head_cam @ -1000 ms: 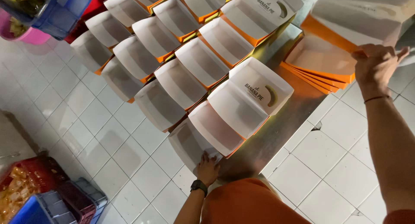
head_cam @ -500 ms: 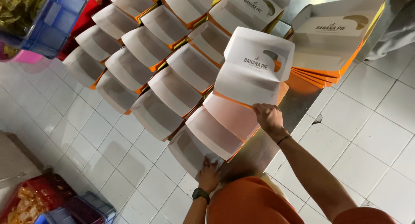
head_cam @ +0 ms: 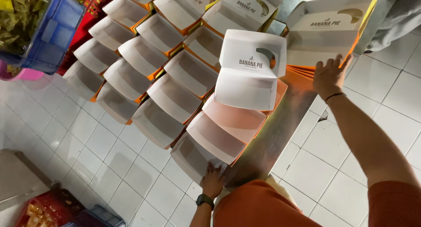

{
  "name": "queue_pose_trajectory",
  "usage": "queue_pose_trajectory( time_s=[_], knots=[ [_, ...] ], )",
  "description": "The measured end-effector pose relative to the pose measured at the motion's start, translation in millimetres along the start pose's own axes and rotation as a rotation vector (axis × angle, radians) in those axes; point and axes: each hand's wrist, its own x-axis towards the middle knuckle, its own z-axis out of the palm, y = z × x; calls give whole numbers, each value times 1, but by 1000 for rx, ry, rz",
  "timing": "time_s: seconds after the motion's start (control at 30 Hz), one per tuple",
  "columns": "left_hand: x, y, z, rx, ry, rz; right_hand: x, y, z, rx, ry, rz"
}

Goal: The person organizes several empty white and orange cardboard pie boxes on a metal table, then picks up individual yellow plastic-wrapped snack packets from a blue crate to inspect them.

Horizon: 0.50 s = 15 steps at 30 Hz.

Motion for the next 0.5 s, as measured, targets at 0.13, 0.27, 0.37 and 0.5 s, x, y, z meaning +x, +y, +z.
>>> queue_pose_trajectory(
  time_s=[0.13,0.27,0.37,0.5],
  knots=[
    [2,1,0,-3,-9,-16,16,51,19,-68,-118,69],
    [9,-2,10,24,72,19,18,49,32,47,340,-123],
    [18,-8,18,43,95,20,12,11,42,-163,123,-200],
    [30,-12,22,66,72,-30,34,4,50,-192,200,-121]
  ],
)
